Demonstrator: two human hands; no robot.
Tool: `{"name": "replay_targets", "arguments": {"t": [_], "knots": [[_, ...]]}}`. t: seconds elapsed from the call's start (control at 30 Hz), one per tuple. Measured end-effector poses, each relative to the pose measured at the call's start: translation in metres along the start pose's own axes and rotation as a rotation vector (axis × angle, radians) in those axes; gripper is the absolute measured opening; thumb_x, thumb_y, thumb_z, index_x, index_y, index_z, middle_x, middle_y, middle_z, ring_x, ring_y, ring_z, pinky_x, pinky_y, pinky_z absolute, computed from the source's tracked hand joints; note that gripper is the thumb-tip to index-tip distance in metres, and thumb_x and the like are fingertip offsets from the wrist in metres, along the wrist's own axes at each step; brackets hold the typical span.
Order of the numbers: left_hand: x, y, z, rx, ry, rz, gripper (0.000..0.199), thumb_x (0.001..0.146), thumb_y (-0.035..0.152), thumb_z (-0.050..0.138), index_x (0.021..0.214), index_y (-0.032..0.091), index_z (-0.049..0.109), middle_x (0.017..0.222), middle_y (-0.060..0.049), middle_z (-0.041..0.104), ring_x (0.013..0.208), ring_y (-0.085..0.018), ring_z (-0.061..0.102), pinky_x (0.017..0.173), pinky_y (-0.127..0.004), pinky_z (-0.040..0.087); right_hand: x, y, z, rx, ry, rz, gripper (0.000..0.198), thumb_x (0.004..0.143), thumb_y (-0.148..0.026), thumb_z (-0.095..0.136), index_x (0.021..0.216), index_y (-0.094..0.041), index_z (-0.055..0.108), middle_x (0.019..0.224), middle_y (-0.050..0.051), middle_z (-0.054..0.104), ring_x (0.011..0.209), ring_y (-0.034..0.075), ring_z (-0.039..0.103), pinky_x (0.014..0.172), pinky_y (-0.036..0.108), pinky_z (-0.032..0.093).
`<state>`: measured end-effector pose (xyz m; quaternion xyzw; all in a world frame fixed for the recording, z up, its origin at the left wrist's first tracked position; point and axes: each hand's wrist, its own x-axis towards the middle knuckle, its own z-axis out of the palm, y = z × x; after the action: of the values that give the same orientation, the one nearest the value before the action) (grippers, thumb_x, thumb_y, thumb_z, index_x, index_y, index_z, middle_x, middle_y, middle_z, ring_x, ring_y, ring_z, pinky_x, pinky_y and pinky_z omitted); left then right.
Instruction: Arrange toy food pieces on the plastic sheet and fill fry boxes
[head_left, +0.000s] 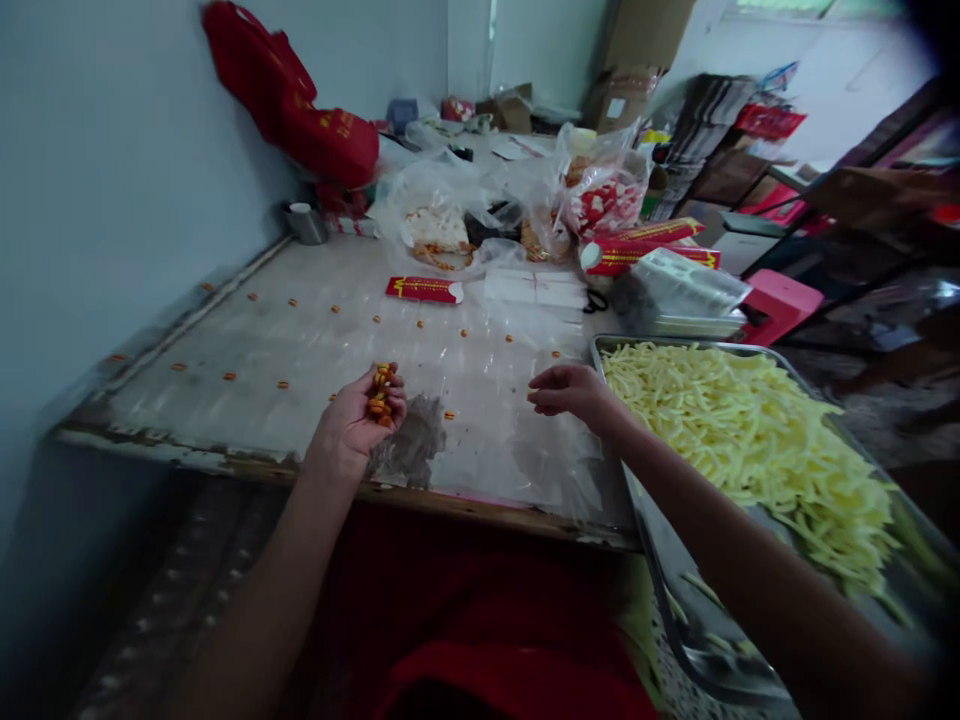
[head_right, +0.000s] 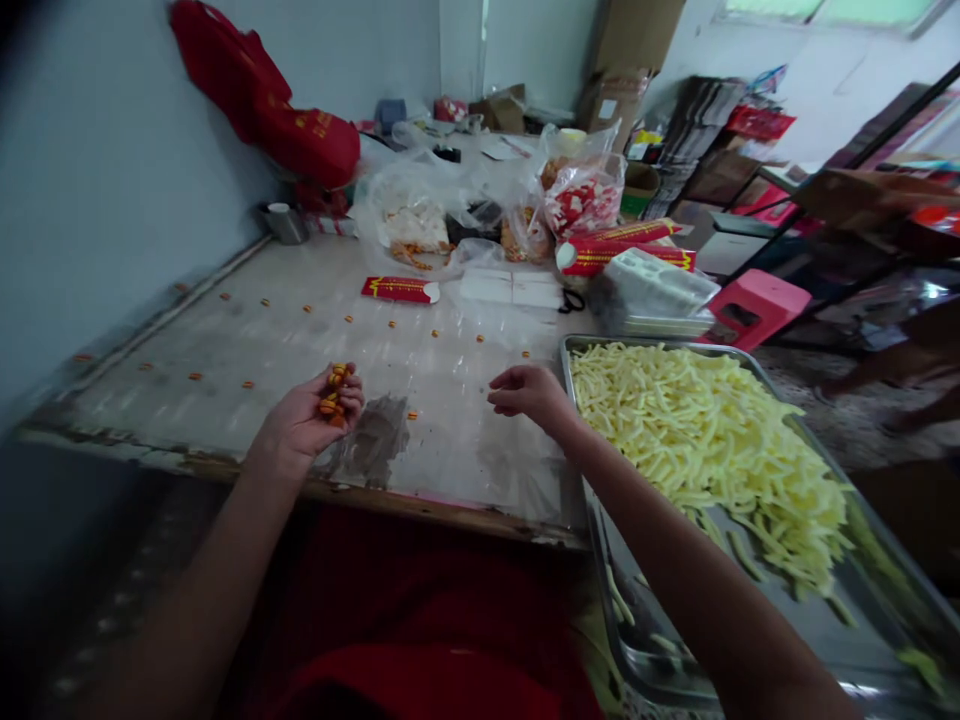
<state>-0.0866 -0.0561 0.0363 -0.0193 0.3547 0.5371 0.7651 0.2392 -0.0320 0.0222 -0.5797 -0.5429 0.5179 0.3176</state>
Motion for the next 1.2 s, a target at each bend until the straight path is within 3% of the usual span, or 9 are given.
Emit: {"name": "replay_targets", "arguments": {"t": [0.13, 0.3, 0.43, 0.53, 0.63, 0.77, 0.93, 1.03, 1.2], "knots": [[0.013, -0.033, 0.010, -0.058, 0.030, -0.099, 0.022, 0.100, 0.019, 0.046, 0.087, 0.014, 0.063, 0.073, -0.002, 0.057, 0.053, -0.004, 0.052, 0.044, -0.011, 0.046, -0.015, 0.020, 0.002, -0.152, 0.011, 0.016, 0.025, 0.070, -0.032, 0.082, 0.081, -0.010, 0.075, 0.062, 0.006, 0.070, 0.056, 0.014, 0.065, 0.052, 0.021, 0.051], [0.022, -0.066, 0.024, 0.005, -0.026, -0.146, 0.009, 0.093, 0.019, 0.061, 0.087, 0.013, 0.064, 0.074, -0.001, 0.057, 0.051, -0.002, 0.047, 0.040, -0.008, 0.039, -0.018, 0.026, 0.036, -0.347, -0.018, -0.074, 0.015, 0.081, -0.028, 0.072, 0.082, -0.014, 0.077, 0.061, 0.004, 0.069, 0.054, 0.013, 0.062, 0.050, 0.021, 0.042], [0.024, -0.078, 0.022, 0.021, -0.074, -0.161, 0.010, 0.092, 0.020, 0.065, 0.084, 0.012, 0.064, 0.074, -0.001, 0.057, 0.050, -0.001, 0.046, 0.040, -0.008, 0.037, -0.019, 0.023, 0.044, -0.647, 0.007, -0.207, 0.012, 0.085, -0.024, 0.068, 0.085, -0.019, 0.079, 0.075, 0.005, 0.074, 0.066, 0.016, 0.065, 0.060, 0.025, 0.042], [0.025, -0.089, 0.023, 0.046, -0.083, -0.207, 0.012, 0.089, 0.019, 0.068, 0.081, 0.012, 0.062, 0.072, 0.000, 0.055, 0.050, -0.001, 0.045, 0.039, -0.008, 0.037, -0.012, 0.019, 0.040, -0.815, 0.012, -0.232, 0.008, 0.083, -0.026, 0.072, 0.083, -0.022, 0.079, 0.080, 0.005, 0.075, 0.070, 0.017, 0.064, 0.062, 0.026, 0.040], [0.026, -0.100, 0.028, 0.067, -0.058, -0.203, 0.012, 0.087, 0.020, 0.071, 0.082, 0.013, 0.062, 0.072, 0.000, 0.054, 0.049, -0.001, 0.045, 0.039, -0.008, 0.038, 0.005, 0.015, 0.035, -0.832, -0.024, -0.111, 0.020, 0.070, -0.036, 0.085, 0.072, -0.019, 0.076, 0.066, 0.004, 0.070, 0.060, 0.016, 0.060, 0.054, 0.025, 0.035], [0.026, -0.106, 0.033, 0.076, -0.052, -0.222, 0.013, 0.086, 0.020, 0.072, 0.082, 0.013, 0.062, 0.072, -0.001, 0.056, 0.050, -0.002, 0.046, 0.040, -0.008, 0.038, 0.019, 0.004, 0.024, -0.689, -0.122, -0.015, 0.031, 0.060, -0.038, 0.091, 0.065, -0.015, 0.070, 0.049, 0.001, 0.060, 0.046, 0.014, 0.055, 0.045, 0.024, 0.033], [0.033, -0.123, 0.043, 0.154, -0.021, -0.217, 0.018, 0.075, 0.014, 0.081, 0.081, 0.013, 0.064, 0.070, 0.000, 0.058, 0.048, -0.002, 0.047, 0.039, -0.008, 0.036, -0.011, -0.011, 0.003, -0.061, -0.080, -0.164, 0.040, 0.078, -0.049, 0.078, 0.098, -0.015, 0.074, 0.068, 0.003, 0.070, 0.053, 0.012, 0.063, 0.047, 0.019, 0.045], [0.040, -0.149, 0.058, 0.190, -0.144, -0.175, 0.029, 0.064, 0.013, 0.088, 0.082, 0.015, 0.066, 0.069, 0.002, 0.059, 0.049, -0.002, 0.048, 0.041, -0.009, 0.035, -0.034, -0.017, -0.006, 0.169, -0.070, -0.102, 0.044, 0.076, -0.053, 0.078, 0.094, -0.014, 0.075, 0.073, 0.005, 0.073, 0.060, 0.013, 0.067, 0.053, 0.019, 0.051], [0.046, -0.185, 0.082, 0.338, -0.291, -0.082, 0.033, 0.059, 0.010, 0.089, 0.086, 0.016, 0.071, 0.066, 0.004, 0.058, 0.051, -0.002, 0.048, 0.043, -0.010, 0.035, -0.055, -0.006, -0.028, 0.372, 0.107, -0.027, 0.040, 0.065, -0.045, 0.087, 0.086, -0.013, 0.077, 0.074, 0.005, 0.073, 0.068, 0.015, 0.069, 0.063, 0.022, 0.055]]}}
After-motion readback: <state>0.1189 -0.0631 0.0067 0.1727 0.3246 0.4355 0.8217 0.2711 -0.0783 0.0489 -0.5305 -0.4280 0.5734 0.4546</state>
